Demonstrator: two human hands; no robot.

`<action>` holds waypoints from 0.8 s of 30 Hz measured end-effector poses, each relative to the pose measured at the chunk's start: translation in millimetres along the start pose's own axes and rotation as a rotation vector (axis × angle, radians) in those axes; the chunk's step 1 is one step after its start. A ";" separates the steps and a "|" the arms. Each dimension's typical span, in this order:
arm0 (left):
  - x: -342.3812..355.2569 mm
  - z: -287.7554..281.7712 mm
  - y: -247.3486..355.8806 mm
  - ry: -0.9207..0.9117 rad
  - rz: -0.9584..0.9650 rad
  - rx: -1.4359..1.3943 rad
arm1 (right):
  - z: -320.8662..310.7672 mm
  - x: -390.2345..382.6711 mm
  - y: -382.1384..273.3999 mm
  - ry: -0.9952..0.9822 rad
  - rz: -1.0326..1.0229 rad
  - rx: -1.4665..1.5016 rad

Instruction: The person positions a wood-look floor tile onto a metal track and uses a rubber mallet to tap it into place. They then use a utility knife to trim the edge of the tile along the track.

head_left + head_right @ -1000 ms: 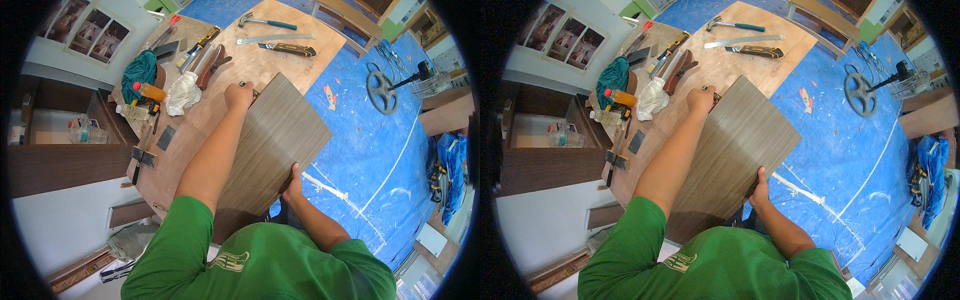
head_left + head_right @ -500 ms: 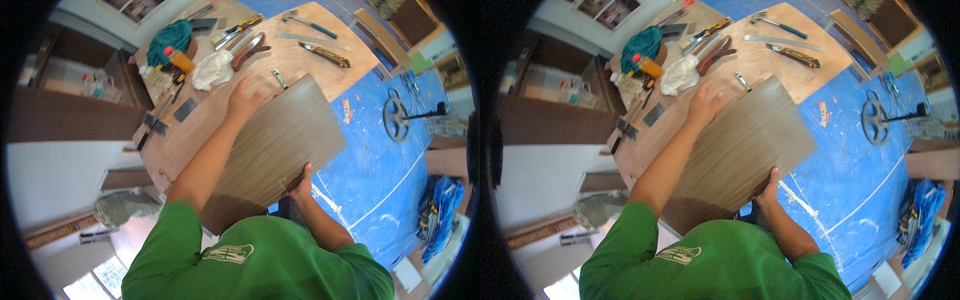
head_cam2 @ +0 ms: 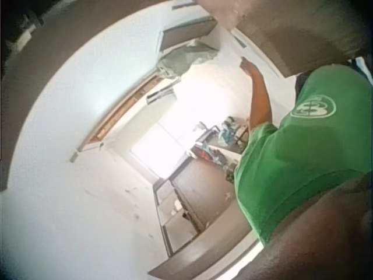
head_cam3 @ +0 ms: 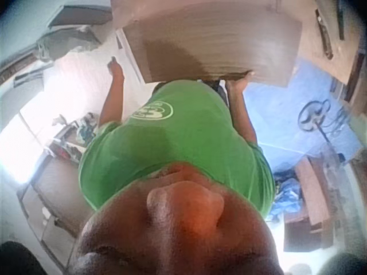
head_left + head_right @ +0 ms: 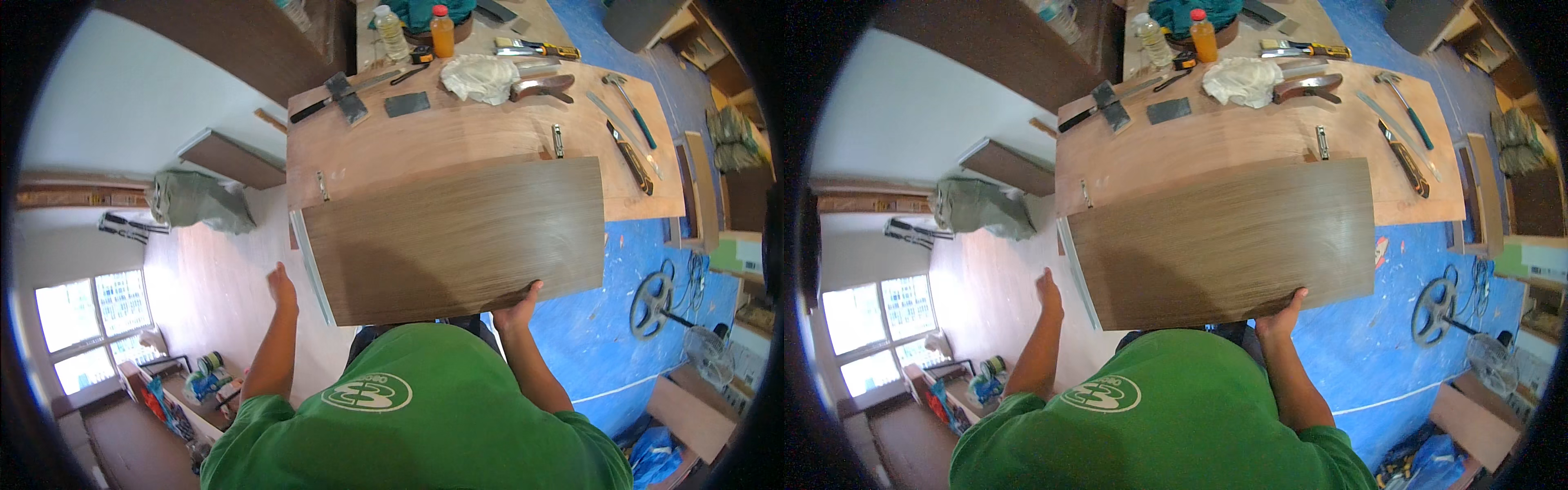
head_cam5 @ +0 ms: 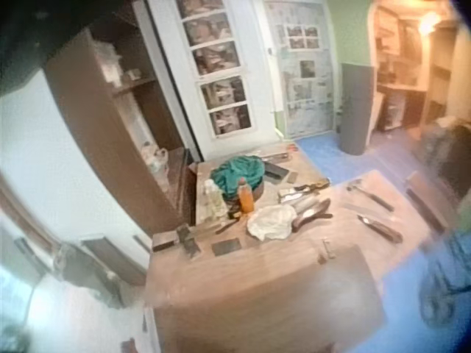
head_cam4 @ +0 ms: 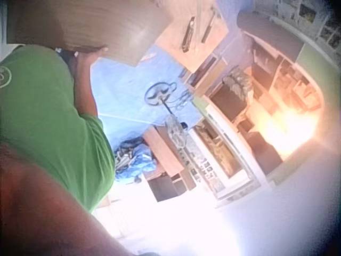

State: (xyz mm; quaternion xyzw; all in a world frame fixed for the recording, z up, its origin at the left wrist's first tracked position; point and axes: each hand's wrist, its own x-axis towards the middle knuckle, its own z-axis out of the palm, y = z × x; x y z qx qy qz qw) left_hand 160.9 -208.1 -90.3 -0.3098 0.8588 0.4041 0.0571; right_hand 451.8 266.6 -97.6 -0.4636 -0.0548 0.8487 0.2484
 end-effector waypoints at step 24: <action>-20.0 60.6 36.0 -0.032 0.307 -0.057 | 30.3 -11.8 -28.0 -0.076 0.147 -0.329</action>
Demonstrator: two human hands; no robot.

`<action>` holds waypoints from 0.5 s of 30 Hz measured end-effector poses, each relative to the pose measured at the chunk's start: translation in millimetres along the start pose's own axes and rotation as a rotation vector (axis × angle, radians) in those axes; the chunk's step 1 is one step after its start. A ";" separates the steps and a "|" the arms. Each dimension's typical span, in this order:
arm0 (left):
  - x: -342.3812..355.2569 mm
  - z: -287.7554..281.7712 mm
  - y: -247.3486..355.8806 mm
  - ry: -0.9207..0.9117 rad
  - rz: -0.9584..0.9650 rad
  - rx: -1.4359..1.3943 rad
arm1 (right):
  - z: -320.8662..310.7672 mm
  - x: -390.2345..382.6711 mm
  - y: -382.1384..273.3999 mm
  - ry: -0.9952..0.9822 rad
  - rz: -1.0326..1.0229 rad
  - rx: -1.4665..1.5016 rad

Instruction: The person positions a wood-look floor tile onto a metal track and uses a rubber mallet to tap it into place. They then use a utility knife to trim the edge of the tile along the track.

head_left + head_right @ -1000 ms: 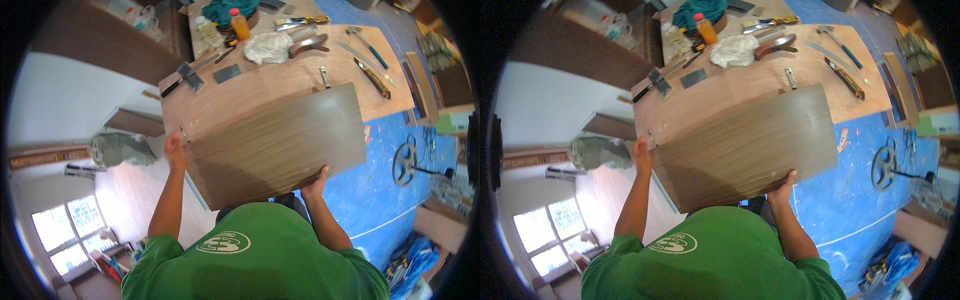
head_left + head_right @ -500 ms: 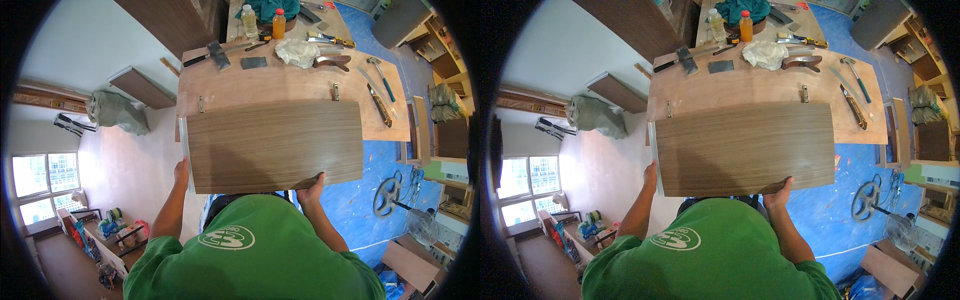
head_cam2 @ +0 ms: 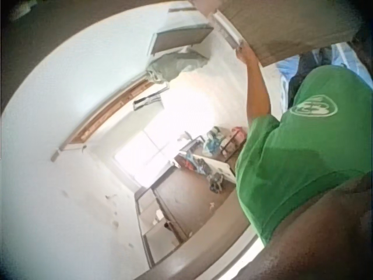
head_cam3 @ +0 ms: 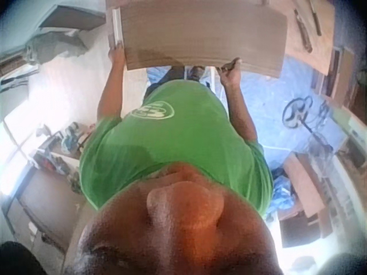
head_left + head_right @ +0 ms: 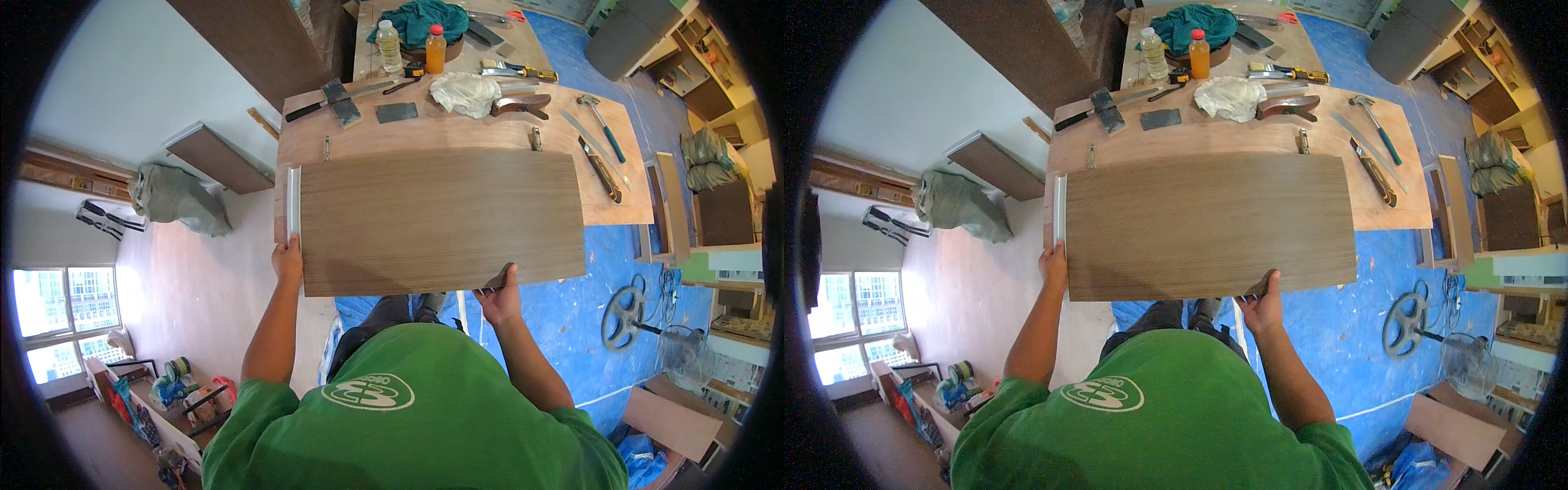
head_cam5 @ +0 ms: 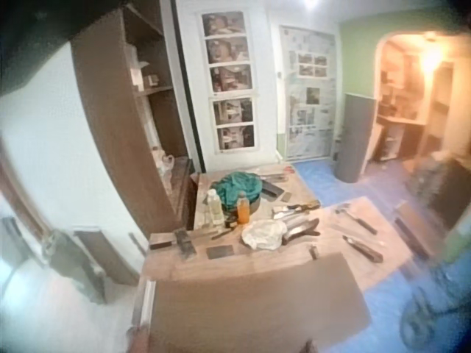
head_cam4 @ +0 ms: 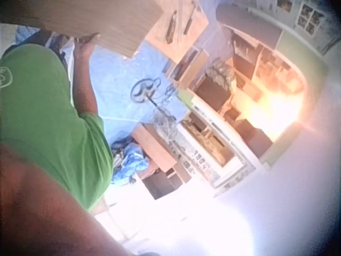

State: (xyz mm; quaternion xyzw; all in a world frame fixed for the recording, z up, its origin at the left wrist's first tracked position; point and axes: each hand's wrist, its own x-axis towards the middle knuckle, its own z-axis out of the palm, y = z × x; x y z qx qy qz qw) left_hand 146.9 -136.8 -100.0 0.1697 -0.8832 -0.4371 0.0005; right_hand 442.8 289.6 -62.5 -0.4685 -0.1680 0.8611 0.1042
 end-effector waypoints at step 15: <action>13.8 6.7 105.6 -0.338 0.369 1.021 | 3.9 34.3 -48.3 0.034 0.032 -0.453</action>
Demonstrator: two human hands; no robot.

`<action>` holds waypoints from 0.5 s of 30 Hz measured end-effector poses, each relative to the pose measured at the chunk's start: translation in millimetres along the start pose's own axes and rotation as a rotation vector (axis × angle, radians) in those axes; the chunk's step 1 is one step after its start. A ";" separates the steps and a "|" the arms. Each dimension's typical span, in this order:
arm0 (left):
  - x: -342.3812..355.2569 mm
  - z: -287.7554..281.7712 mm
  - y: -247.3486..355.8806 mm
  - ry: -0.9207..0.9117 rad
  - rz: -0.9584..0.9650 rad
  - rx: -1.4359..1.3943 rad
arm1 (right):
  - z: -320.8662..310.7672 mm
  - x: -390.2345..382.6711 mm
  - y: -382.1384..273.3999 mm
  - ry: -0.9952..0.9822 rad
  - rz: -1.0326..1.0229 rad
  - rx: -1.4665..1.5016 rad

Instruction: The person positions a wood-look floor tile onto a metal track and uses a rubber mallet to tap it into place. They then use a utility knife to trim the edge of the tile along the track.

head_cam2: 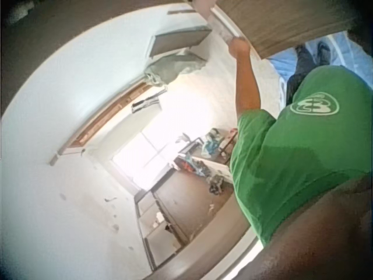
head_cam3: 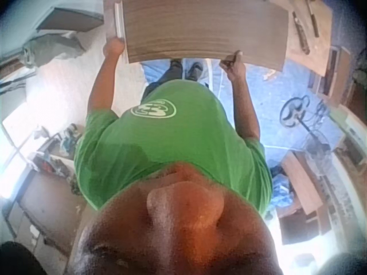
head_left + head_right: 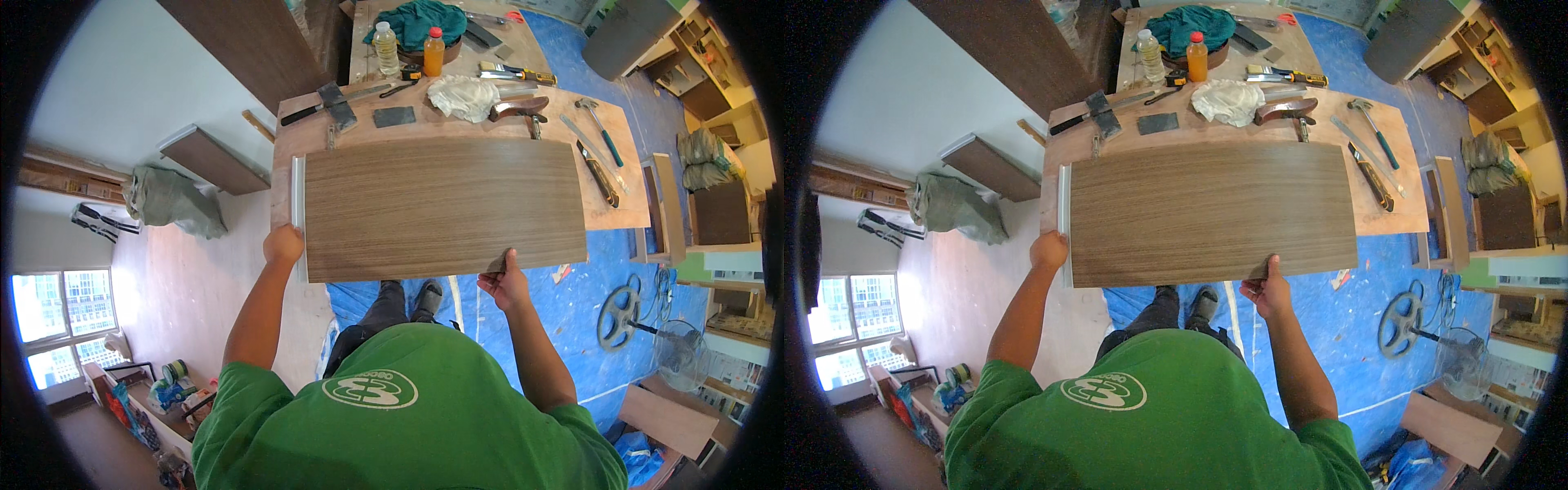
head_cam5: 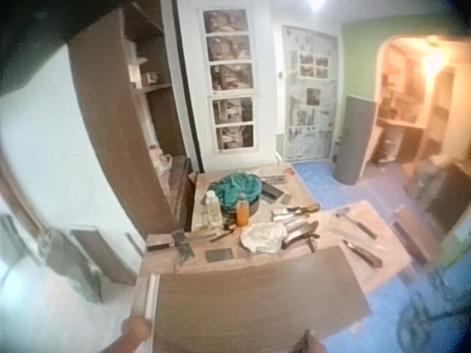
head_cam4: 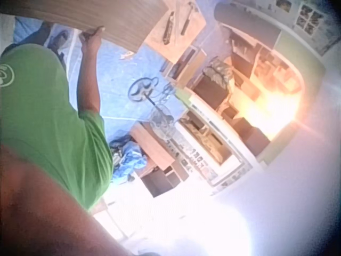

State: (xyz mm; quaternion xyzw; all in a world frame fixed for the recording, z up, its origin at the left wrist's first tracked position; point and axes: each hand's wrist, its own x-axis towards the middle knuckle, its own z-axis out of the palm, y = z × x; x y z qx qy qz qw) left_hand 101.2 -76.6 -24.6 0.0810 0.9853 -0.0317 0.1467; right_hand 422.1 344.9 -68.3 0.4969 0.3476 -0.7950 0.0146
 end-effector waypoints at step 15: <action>12.8 -4.4 12.3 -0.017 -0.058 -0.029 | -0.7 21.1 -1.5 0.095 -0.054 -0.015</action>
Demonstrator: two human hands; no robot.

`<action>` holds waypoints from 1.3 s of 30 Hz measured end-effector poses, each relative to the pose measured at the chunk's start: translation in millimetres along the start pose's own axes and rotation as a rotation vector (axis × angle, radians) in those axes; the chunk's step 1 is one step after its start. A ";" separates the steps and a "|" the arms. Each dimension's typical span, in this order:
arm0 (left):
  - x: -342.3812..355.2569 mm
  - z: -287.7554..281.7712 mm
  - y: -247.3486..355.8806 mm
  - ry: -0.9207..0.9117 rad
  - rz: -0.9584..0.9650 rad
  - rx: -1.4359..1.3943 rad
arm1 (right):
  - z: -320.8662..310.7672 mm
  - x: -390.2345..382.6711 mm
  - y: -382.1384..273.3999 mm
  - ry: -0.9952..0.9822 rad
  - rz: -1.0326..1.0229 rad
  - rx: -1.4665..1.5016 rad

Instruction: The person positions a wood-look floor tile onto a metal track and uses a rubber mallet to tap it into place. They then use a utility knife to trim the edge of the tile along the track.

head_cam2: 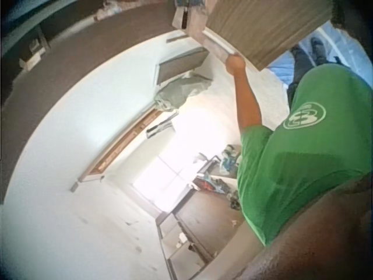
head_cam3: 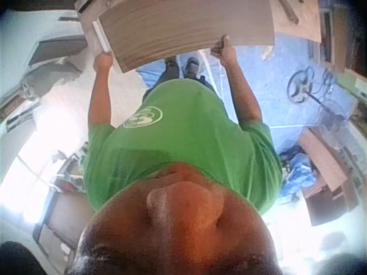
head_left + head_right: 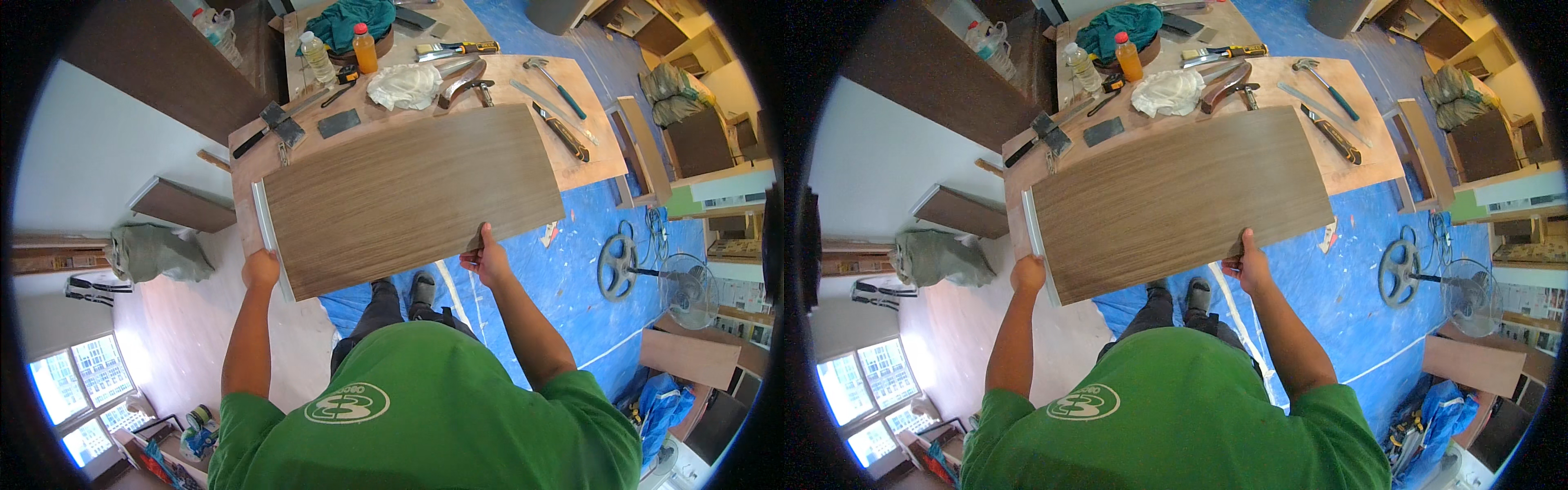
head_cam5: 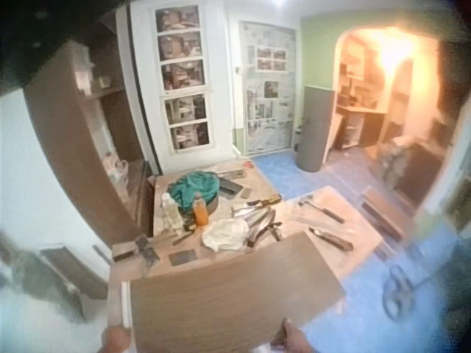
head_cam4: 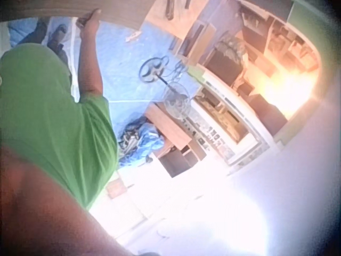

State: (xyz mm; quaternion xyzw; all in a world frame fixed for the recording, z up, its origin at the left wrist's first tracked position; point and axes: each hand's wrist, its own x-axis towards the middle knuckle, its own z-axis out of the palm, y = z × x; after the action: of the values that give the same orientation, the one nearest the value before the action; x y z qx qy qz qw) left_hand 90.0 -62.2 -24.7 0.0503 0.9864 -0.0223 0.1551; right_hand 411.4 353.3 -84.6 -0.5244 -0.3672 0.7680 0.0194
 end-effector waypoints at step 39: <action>-74.3 57.3 54.7 0.307 0.715 -0.183 | -19.1 1.3 13.0 0.186 -0.201 -0.338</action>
State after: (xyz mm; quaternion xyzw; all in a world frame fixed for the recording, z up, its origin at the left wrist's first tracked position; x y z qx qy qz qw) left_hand 183.5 -18.0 -57.8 0.3792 0.9162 0.1290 0.0076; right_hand 431.1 354.7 -96.7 -0.5495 -0.5380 0.6379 0.0414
